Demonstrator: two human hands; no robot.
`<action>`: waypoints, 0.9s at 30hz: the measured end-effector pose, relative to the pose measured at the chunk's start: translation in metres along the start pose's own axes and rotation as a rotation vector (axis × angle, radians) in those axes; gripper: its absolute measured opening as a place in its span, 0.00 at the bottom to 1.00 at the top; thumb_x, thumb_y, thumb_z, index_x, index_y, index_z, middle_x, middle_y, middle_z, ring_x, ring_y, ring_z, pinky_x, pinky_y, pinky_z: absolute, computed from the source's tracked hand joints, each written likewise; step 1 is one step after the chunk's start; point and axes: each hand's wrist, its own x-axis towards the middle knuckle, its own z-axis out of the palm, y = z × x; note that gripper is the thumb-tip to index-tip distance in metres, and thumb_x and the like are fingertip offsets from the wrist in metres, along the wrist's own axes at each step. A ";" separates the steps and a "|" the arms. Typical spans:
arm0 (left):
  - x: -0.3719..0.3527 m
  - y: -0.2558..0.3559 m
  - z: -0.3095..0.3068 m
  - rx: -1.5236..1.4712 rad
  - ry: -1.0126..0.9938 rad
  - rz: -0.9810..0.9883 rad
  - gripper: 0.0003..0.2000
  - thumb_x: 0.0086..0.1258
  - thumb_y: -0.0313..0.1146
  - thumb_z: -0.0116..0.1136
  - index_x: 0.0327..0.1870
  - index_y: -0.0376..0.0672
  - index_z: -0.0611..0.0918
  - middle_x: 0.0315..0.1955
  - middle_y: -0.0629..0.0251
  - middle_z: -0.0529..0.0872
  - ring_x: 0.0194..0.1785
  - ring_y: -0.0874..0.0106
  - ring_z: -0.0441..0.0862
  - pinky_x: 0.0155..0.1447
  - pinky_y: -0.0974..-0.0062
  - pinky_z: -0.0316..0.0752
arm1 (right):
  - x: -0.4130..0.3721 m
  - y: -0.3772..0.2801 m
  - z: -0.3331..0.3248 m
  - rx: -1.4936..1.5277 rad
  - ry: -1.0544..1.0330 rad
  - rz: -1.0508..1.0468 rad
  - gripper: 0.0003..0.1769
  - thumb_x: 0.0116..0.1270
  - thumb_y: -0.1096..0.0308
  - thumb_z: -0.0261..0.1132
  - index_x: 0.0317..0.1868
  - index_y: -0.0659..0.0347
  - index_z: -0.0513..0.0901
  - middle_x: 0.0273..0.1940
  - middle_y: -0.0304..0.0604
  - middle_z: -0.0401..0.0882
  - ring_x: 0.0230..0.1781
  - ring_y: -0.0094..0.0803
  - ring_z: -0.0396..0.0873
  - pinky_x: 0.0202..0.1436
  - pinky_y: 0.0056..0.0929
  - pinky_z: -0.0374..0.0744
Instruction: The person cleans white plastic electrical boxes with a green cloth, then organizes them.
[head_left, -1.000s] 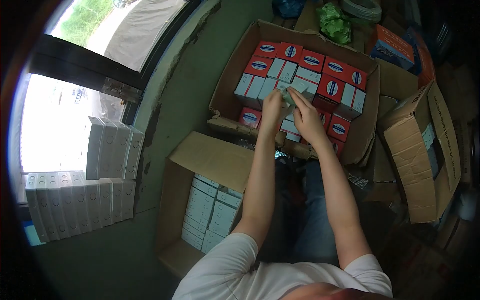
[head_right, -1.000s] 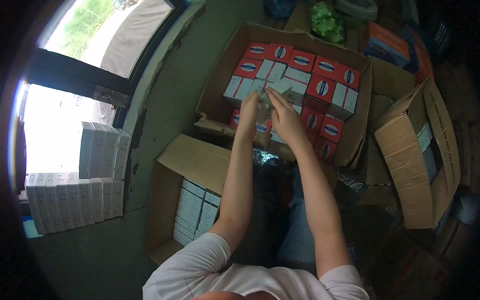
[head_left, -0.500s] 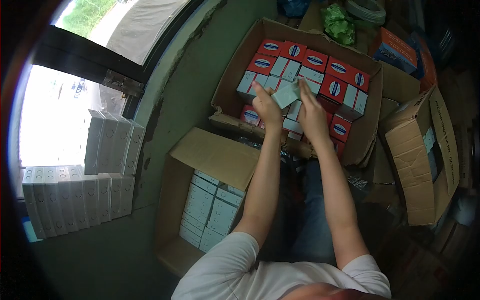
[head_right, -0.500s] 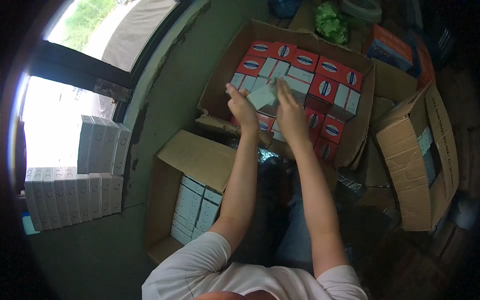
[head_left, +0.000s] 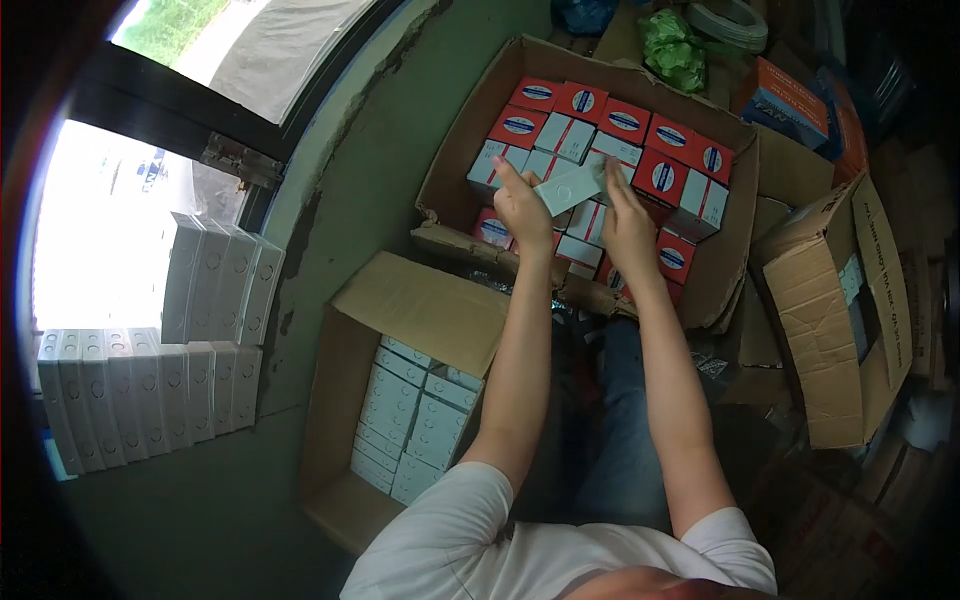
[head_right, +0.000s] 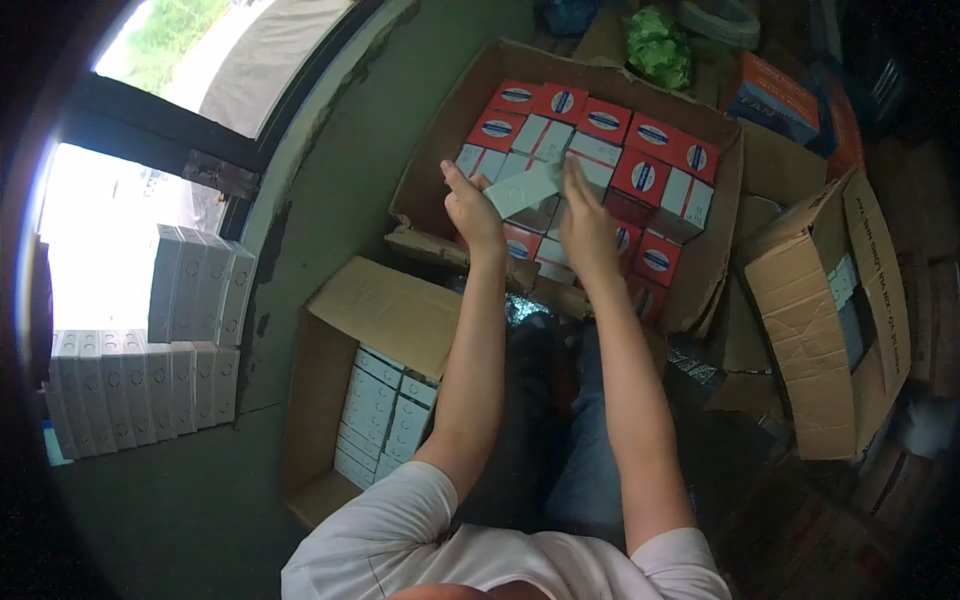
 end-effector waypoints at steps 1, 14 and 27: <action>0.000 -0.001 0.002 0.021 0.007 -0.005 0.37 0.78 0.61 0.27 0.10 0.43 0.63 0.09 0.74 0.60 0.18 0.77 0.58 0.26 0.75 0.56 | -0.002 -0.006 0.003 0.017 -0.025 -0.063 0.38 0.62 0.83 0.49 0.74 0.48 0.61 0.71 0.46 0.61 0.65 0.47 0.69 0.64 0.42 0.75; -0.005 0.010 0.004 -0.198 -0.106 -0.129 0.34 0.77 0.61 0.34 0.11 0.47 0.65 0.10 0.78 0.62 0.16 0.84 0.57 0.22 0.82 0.51 | 0.009 -0.008 0.005 0.014 0.141 -0.119 0.33 0.63 0.83 0.49 0.71 0.57 0.65 0.71 0.51 0.62 0.66 0.49 0.69 0.63 0.42 0.75; -0.002 0.000 -0.003 -0.005 -0.780 -0.518 0.25 0.67 0.45 0.58 0.58 0.34 0.77 0.47 0.56 0.82 0.49 0.71 0.78 0.53 0.74 0.71 | 0.009 0.020 -0.005 -0.004 0.214 -0.002 0.28 0.65 0.80 0.48 0.66 0.61 0.69 0.65 0.53 0.69 0.65 0.49 0.70 0.64 0.43 0.72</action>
